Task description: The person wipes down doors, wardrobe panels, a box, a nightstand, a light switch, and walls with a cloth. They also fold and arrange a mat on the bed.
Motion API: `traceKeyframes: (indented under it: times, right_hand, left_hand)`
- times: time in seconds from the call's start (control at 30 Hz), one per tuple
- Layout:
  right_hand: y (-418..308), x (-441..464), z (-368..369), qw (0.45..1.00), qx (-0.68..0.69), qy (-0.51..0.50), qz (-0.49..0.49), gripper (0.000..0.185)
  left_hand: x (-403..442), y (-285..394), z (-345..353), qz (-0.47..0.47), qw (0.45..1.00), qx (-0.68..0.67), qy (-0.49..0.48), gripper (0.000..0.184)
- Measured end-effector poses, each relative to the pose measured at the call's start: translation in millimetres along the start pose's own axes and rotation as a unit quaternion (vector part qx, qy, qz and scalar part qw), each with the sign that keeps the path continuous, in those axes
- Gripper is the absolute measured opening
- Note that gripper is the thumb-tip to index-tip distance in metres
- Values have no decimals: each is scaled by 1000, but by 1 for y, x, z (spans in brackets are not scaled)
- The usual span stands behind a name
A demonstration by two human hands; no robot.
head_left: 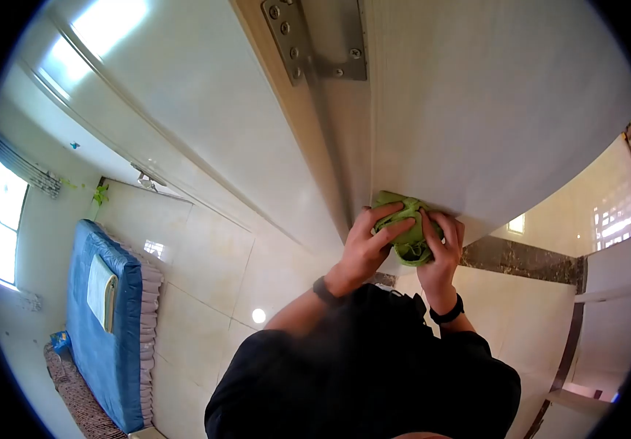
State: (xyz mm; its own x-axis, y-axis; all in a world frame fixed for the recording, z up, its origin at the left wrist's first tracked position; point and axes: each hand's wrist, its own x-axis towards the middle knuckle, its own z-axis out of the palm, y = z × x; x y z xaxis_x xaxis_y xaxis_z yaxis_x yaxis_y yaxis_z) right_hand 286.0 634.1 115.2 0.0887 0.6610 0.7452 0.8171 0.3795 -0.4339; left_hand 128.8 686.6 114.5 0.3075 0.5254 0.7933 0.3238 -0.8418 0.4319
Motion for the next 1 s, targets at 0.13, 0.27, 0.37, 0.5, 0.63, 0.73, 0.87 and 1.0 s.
traceKeyframes:
  times: [0.13, 0.27, 0.37, 0.5, 0.63, 0.73, 0.87, 1.0]
  right_hand:
    - [-8, 20, -15, 998, 3, 59, -7, 46]
    - [8, 9, -28, 992, 20, 102, 66, 43]
    - [15, -2, -33, 990, 2, 95, 101, 40]
    - [15, -6, -31, 992, 12, 78, 103, 39]
    - [17, -15, -16, 994, 36, 36, 93, 36]
    - [10, -9, -3, 997, 34, -8, 66, 39]
    - [-3, -1, 12, 997, 46, -20, 53, 43]
    - [-13, 17, 1, 997, 61, -29, 38, 45]
  left_hand:
    - [28, 8, -4, 29, 998, -48, -5, 58]
    - [42, 17, 9, 76, 993, -38, -82, 50]
    - [38, 23, 17, 72, 988, -21, -138, 47]
    - [26, 15, 26, 66, 990, -45, -119, 50]
    - [8, 3, 20, 37, 994, -26, -95, 54]
    - [-2, 0, 8, -2, 998, -6, -62, 60]
    - [-16, -11, 4, -23, 1000, 13, 4, 66]
    - [-2, -5, -6, -16, 1000, 22, 13, 66]
